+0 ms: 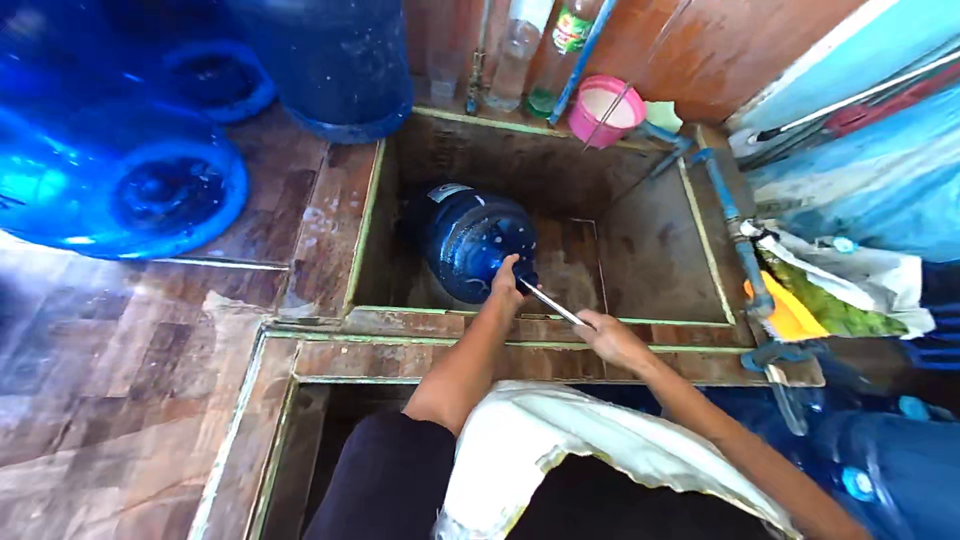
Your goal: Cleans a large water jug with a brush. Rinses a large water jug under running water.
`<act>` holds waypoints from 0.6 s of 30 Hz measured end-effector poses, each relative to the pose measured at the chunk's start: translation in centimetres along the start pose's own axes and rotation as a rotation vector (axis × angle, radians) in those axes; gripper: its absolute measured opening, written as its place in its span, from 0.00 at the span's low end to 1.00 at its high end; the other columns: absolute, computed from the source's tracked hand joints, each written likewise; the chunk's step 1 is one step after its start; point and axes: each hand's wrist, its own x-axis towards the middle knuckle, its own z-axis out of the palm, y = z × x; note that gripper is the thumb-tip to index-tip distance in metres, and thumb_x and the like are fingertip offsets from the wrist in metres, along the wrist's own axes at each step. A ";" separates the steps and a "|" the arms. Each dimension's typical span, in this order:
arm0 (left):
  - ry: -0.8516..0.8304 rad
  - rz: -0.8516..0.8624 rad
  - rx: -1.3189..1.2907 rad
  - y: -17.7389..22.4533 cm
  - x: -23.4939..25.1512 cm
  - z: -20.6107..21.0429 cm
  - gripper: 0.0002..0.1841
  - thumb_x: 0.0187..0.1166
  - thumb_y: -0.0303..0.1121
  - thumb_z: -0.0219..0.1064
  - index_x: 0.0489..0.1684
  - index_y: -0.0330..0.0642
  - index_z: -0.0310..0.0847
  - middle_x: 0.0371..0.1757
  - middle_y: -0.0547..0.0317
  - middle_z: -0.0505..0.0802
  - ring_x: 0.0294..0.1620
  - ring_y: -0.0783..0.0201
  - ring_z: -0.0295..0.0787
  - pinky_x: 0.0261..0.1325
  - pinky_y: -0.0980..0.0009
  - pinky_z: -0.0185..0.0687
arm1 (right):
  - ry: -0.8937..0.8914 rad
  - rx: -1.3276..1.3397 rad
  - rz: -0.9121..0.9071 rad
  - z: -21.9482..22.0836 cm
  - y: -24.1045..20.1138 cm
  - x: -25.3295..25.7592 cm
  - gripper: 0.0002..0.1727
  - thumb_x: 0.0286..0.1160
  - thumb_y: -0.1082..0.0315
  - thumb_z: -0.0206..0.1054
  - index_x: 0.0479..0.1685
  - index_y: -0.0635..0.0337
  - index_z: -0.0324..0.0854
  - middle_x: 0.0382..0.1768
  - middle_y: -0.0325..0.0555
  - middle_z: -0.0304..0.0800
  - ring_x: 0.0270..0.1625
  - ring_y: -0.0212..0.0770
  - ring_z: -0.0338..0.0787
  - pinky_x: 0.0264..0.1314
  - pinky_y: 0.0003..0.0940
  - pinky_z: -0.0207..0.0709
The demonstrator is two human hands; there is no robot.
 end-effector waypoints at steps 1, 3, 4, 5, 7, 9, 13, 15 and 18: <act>0.000 0.035 -0.036 0.5 0.0 -0.3 0.24 0.85 0.50 0.60 0.71 0.45 0.70 0.53 0.46 0.84 0.44 0.53 0.83 0.43 0.56 0.83 | 0.012 -0.017 -0.036 -0.1 0.9 -1.3 0.19 0.94 0.64 0.52 0.72 0.66 0.77 0.51 0.65 0.86 0.50 0.56 0.86 0.60 0.55 0.76; 0.011 0.058 -0.112 1.2 -1.0 0.1 0.22 0.85 0.49 0.58 0.68 0.45 0.70 0.50 0.48 0.84 0.42 0.55 0.84 0.42 0.58 0.84 | 0.048 -0.042 -0.078 -0.3 2.1 -3.9 0.20 0.93 0.65 0.52 0.74 0.66 0.75 0.51 0.67 0.87 0.53 0.60 0.87 0.62 0.58 0.76; 0.015 0.062 -0.145 1.4 -1.4 0.4 0.21 0.85 0.48 0.58 0.68 0.46 0.69 0.50 0.48 0.83 0.43 0.54 0.84 0.42 0.58 0.84 | 0.064 -0.053 -0.089 -0.3 2.4 -4.6 0.20 0.93 0.65 0.51 0.74 0.65 0.75 0.51 0.68 0.87 0.53 0.62 0.88 0.62 0.59 0.76; 0.015 0.068 -0.160 1.3 -1.9 0.7 0.22 0.85 0.49 0.58 0.69 0.46 0.69 0.51 0.47 0.83 0.43 0.54 0.84 0.42 0.58 0.84 | 0.079 -0.059 -0.099 -0.4 2.9 -5.0 0.20 0.94 0.65 0.51 0.74 0.65 0.75 0.50 0.68 0.88 0.53 0.62 0.88 0.61 0.60 0.76; 0.023 0.080 -0.161 0.7 -2.6 1.4 0.21 0.84 0.50 0.58 0.66 0.47 0.70 0.48 0.49 0.84 0.39 0.55 0.83 0.38 0.60 0.82 | 0.088 -0.058 -0.133 -0.7 4.2 -5.0 0.19 0.93 0.65 0.53 0.72 0.65 0.77 0.47 0.68 0.88 0.50 0.62 0.89 0.59 0.61 0.77; 0.025 0.094 -0.167 -0.2 -3.6 2.2 0.19 0.84 0.49 0.58 0.62 0.46 0.70 0.44 0.51 0.83 0.36 0.57 0.82 0.36 0.61 0.82 | 0.053 -0.088 -0.151 -1.6 5.4 -3.9 0.18 0.91 0.67 0.55 0.70 0.69 0.77 0.47 0.70 0.87 0.49 0.63 0.88 0.58 0.61 0.77; 0.016 0.106 -0.123 -2.6 -3.8 3.9 0.23 0.87 0.48 0.56 0.72 0.42 0.68 0.56 0.46 0.83 0.49 0.53 0.83 0.53 0.56 0.82 | -0.078 -0.384 -0.012 -4.1 2.2 0.4 0.26 0.83 0.69 0.62 0.80 0.66 0.70 0.67 0.74 0.82 0.72 0.71 0.82 0.72 0.69 0.71; 0.010 0.130 -0.131 -2.8 -3.8 5.1 0.26 0.88 0.48 0.56 0.77 0.42 0.65 0.63 0.44 0.81 0.56 0.52 0.82 0.58 0.55 0.81 | -0.013 -0.348 -0.096 -4.3 -0.2 2.5 0.26 0.83 0.68 0.63 0.79 0.67 0.69 0.67 0.74 0.82 0.71 0.71 0.83 0.70 0.69 0.73; 0.009 0.190 -0.206 -1.7 -3.5 5.5 0.26 0.89 0.46 0.55 0.79 0.41 0.62 0.66 0.44 0.79 0.56 0.54 0.80 0.58 0.56 0.80 | 0.066 -0.264 -0.238 -3.5 -1.9 3.3 0.25 0.89 0.62 0.60 0.73 0.74 0.73 0.65 0.77 0.82 0.70 0.72 0.82 0.73 0.69 0.70</act>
